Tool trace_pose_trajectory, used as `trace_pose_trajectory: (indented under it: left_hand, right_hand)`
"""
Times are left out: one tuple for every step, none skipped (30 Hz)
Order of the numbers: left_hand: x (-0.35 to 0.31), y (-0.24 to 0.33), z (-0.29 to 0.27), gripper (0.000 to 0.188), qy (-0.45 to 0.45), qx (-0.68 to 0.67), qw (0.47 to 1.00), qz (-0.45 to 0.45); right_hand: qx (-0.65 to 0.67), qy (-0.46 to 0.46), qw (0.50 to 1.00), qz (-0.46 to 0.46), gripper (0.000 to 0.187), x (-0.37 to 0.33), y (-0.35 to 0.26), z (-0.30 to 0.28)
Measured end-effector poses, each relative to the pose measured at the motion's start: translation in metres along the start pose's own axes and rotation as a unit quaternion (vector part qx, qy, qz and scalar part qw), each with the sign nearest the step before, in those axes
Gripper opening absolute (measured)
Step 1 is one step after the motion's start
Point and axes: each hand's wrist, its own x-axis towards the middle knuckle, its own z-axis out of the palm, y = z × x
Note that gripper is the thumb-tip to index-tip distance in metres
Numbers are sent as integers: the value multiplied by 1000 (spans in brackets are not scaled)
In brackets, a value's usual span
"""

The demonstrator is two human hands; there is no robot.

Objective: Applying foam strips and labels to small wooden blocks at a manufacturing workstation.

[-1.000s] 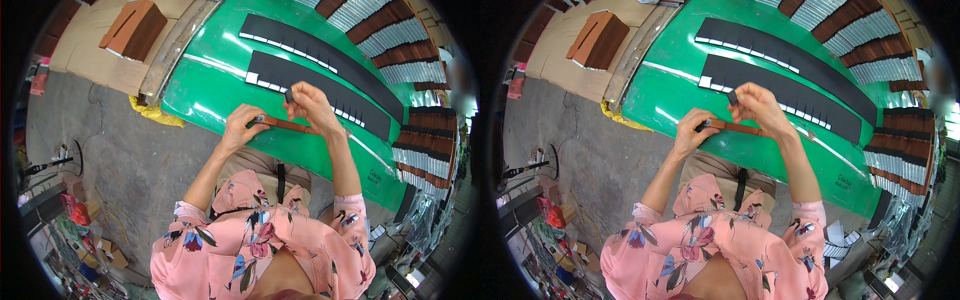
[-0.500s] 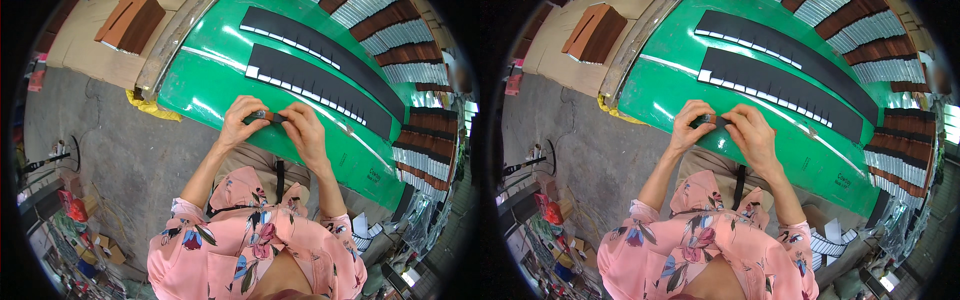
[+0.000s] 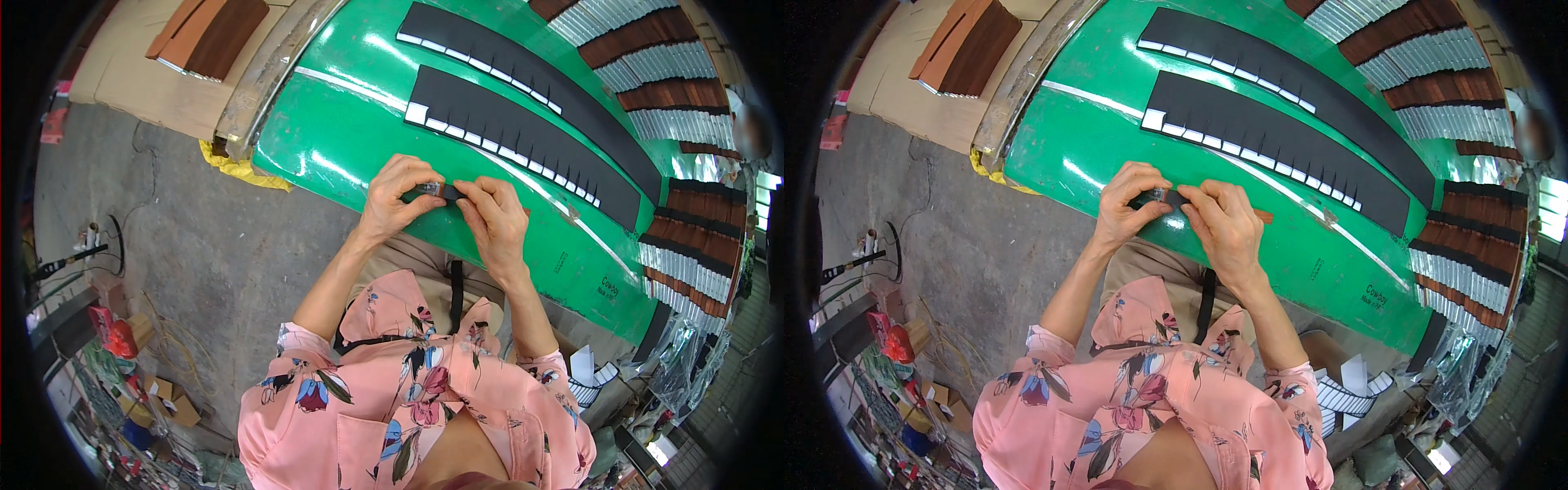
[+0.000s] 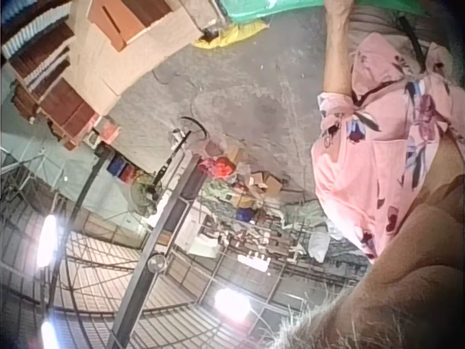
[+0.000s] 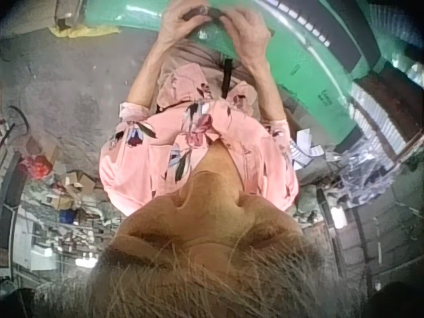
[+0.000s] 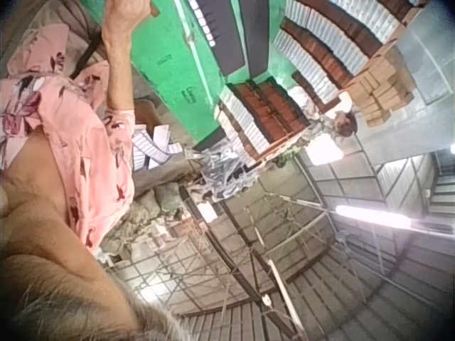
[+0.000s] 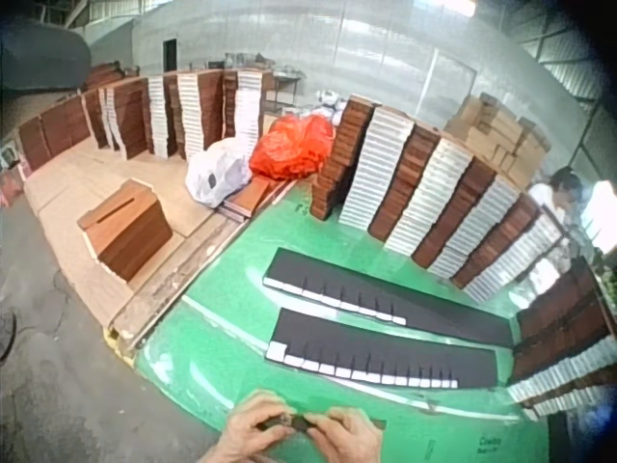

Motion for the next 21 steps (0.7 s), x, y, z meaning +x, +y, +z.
trace_pose_trajectory:
  left_hand:
    - [1, 1, 0, 31, 0, 0, 1000, 0]
    - [1, 1, 0, 31, 2, 3, 1000, -2]
    - [1, 2, 0, 31, 4, 5, 1000, -5]
    - [1, 2, 0, 31, 3, 5, 1000, -5]
    - [1, 1, 0, 31, 1, 2, 1000, -6]
    - [0, 1, 1, 31, -1, -2, 1000, -7]
    - [0, 1, 1, 31, -1, -1, 1000, -7]
    - [-1, 1, 1, 31, 0, -3, 1000, -9]
    - [-1, 0, 1, 31, 0, -4, 1000, -11]
    - [-1, 0, 1, 31, 0, -4, 1000, -10]
    - [-1, -1, 1, 31, 1, -6, 1000, -9]
    - [-1, -1, 1, 31, 1, -7, 1000, -8]
    - [-1, -1, 1, 31, 1, -7, 1000, -7]
    - [-1, 0, 1, 31, 0, -7, 1000, -8]
    - [0, 0, 1, 31, 0, -7, 1000, -9]
    - [0, 1, 0, 31, 0, -7, 1000, -9]
    - [0, 1, 0, 31, -1, -7, 1000, -11]
    - [0, 1, 0, 31, -2, -7, 1000, -12]
    - [0, 1, 0, 31, -3, -7, 1000, -12]
    - [0, 0, 0, 31, -3, -7, 1000, -12]
    - [-1, -1, 1, 31, -4, -6, 1000, -11]
  right_hand:
    - [-1, -1, 1000, 1, 28, 0, 0, 0]
    - [-2, 0, 1000, 1, 28, 0, 0, 0]
    - [-4, 2, 1000, 1, 27, -1, -1, 1]
    - [-6, 4, 1000, 1, 27, -1, -1, 1]
    - [-7, 4, 1000, 1, 27, -1, -1, 1]
    - [-8, 6, 1000, 2, 27, -1, -1, 1]
    - [-9, 8, 1000, 2, 26, -1, -1, 2]
    - [-9, 8, 1000, 2, 26, -1, -1, 2]
    - [-10, 8, 1000, -1, 27, -2, -1, 2]
    - [-10, 7, 1000, -4, 27, -2, -1, 3]
    - [-10, 7, 1000, -4, 27, -2, -1, 3]
    - [-10, 5, 1000, -2, 27, -2, -1, 3]
    - [-10, 4, 1000, 1, 27, -1, -1, 3]
    - [-10, 4, 1000, 1, 27, -1, -1, 3]
    - [-9, 6, 1000, 1, 27, -1, -1, 4]
    - [-8, 8, 1000, 2, 27, -1, -1, 4]
    - [-8, 8, 1000, 2, 27, -1, -1, 4]
    - [-8, 9, 1000, 3, 27, -1, -1, 4]
    - [-7, 9, 1000, 3, 27, -1, -1, 3]
    - [-7, 9, 1000, 3, 27, -1, -1, 4]
    - [-6, 11, 1000, 1, 27, -1, -1, 4]
